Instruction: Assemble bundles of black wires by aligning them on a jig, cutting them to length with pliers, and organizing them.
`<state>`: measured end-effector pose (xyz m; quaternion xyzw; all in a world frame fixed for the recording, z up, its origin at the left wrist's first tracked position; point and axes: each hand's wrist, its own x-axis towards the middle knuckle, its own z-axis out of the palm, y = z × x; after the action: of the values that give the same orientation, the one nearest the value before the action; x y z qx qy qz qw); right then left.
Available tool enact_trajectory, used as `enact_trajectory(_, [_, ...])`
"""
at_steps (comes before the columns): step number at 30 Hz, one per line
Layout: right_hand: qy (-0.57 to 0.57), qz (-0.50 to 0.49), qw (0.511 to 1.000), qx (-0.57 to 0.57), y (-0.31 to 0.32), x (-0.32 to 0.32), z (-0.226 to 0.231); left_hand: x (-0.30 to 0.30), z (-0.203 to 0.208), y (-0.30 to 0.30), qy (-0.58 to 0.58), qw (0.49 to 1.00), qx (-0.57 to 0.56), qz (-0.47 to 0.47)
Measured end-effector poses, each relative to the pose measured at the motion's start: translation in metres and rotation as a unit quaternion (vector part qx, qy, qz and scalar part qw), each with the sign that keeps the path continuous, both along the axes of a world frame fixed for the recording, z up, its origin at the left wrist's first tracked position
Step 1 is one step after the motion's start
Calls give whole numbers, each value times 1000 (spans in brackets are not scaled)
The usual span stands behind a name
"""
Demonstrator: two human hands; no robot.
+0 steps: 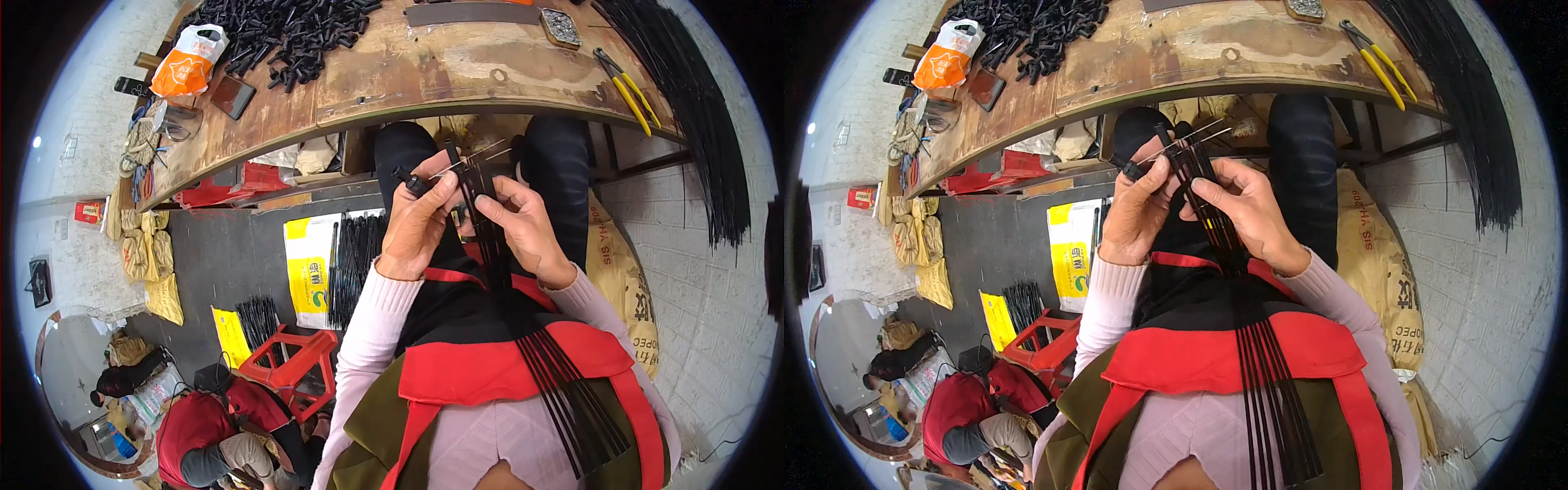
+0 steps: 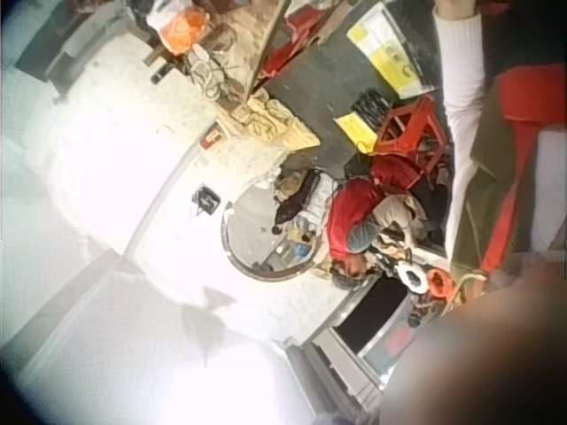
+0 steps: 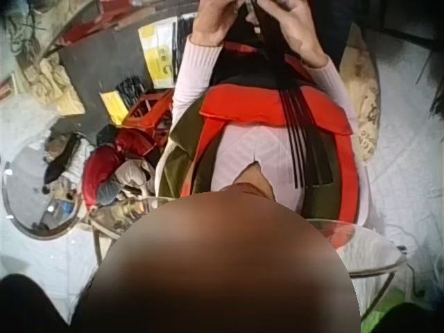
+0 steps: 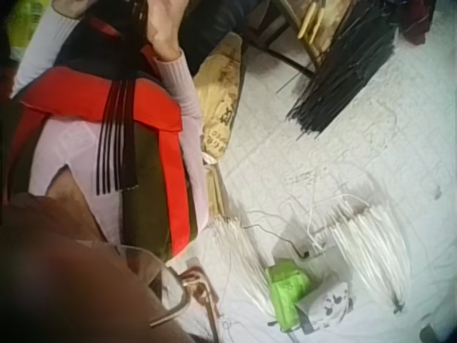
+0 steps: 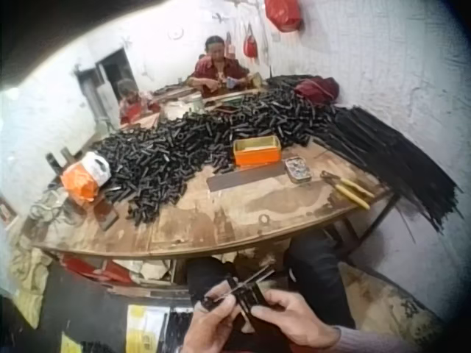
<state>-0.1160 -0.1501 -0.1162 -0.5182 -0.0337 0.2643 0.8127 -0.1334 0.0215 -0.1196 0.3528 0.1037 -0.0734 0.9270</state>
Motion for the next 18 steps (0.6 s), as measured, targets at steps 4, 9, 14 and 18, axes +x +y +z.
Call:
enact_trajectory(4, [16,30,999,23,-4,3,-1,-2,0,0,11,1000,-15,-5])
enact_trajectory(9, [-18,19,1000,9,-8,-2,0,0,18,-10,45,999,3,-2])
enact_trajectory(14, [1,20,999,35,-13,-1,0,-2,0,-8,5,996,-8,-86])
enact_trajectory(18, [5,12,999,45,-16,-2,-5,-3,5,-17,9,996,-16,-90])
